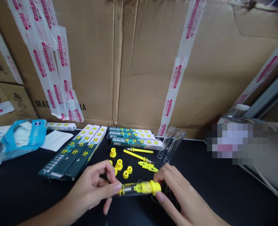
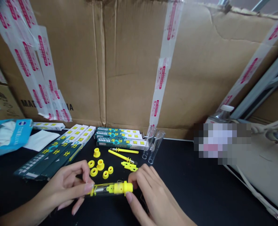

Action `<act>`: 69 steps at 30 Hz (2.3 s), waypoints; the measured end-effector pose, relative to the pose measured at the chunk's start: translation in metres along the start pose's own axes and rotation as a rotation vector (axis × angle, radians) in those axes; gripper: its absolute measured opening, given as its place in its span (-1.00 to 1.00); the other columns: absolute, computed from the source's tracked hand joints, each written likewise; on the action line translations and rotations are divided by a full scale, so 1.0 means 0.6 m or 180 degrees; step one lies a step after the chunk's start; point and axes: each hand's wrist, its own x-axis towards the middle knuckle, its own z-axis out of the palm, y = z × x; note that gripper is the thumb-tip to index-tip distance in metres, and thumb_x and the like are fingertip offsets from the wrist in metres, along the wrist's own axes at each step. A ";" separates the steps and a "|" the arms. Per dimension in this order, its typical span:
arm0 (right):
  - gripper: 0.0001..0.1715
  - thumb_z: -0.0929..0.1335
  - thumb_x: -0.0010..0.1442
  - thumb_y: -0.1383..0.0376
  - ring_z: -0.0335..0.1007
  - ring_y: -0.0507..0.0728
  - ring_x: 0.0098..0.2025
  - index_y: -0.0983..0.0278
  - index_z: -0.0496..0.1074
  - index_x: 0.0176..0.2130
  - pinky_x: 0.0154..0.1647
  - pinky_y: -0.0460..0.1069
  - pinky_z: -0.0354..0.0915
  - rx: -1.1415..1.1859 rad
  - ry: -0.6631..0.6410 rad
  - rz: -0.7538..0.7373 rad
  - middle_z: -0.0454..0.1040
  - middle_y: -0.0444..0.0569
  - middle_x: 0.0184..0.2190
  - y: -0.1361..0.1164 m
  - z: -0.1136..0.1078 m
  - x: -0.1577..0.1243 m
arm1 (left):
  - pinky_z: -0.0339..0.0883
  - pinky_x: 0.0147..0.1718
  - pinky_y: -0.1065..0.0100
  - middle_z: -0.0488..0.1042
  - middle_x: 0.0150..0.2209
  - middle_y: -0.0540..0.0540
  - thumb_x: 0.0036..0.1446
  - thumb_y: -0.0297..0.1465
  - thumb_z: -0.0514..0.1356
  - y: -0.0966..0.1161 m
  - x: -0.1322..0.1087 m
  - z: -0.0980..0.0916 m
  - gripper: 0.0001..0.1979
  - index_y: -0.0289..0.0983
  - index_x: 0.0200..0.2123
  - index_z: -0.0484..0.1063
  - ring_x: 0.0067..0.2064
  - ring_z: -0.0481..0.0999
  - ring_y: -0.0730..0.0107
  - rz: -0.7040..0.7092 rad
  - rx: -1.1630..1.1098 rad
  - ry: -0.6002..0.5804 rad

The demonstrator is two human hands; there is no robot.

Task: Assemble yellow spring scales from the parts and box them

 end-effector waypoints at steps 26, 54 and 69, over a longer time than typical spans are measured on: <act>-0.52 0.13 0.49 0.03 0.50 0.13 -0.37 0.17 0.39 -0.32 -0.34 -0.05 0.44 0.0540 -0.0059 0.0075 0.51 -0.06 -0.41 -0.008 0.006 0.000 | -0.11 -0.76 0.63 0.52 -0.48 0.06 0.08 -0.17 0.44 -0.013 0.001 -0.004 -0.58 -0.26 -0.41 0.28 -0.69 0.43 0.65 0.0135 -0.0080 -0.0153; -0.74 0.48 0.25 0.29 0.63 0.08 -0.26 0.09 0.48 -0.06 -0.19 -0.14 0.53 0.1216 0.0483 0.0590 0.66 -0.17 -0.21 0.007 0.027 -0.014 | -0.14 -0.78 0.62 0.47 -0.52 0.09 0.05 -0.15 0.45 -0.013 0.001 -0.001 -0.57 -0.25 -0.42 0.29 -0.69 0.40 0.62 0.0118 -0.0026 -0.0018; -0.71 0.51 0.22 0.13 0.49 0.02 -0.29 0.10 0.53 -0.06 -0.23 -0.11 0.45 0.3189 0.0614 0.1574 0.54 -0.15 -0.28 -0.013 0.050 -0.008 | -0.10 -0.75 0.70 0.36 -0.54 0.17 0.00 0.01 0.44 0.004 -0.006 0.007 -0.47 -0.25 -0.41 0.27 -0.70 0.37 0.72 0.0041 0.0066 0.0069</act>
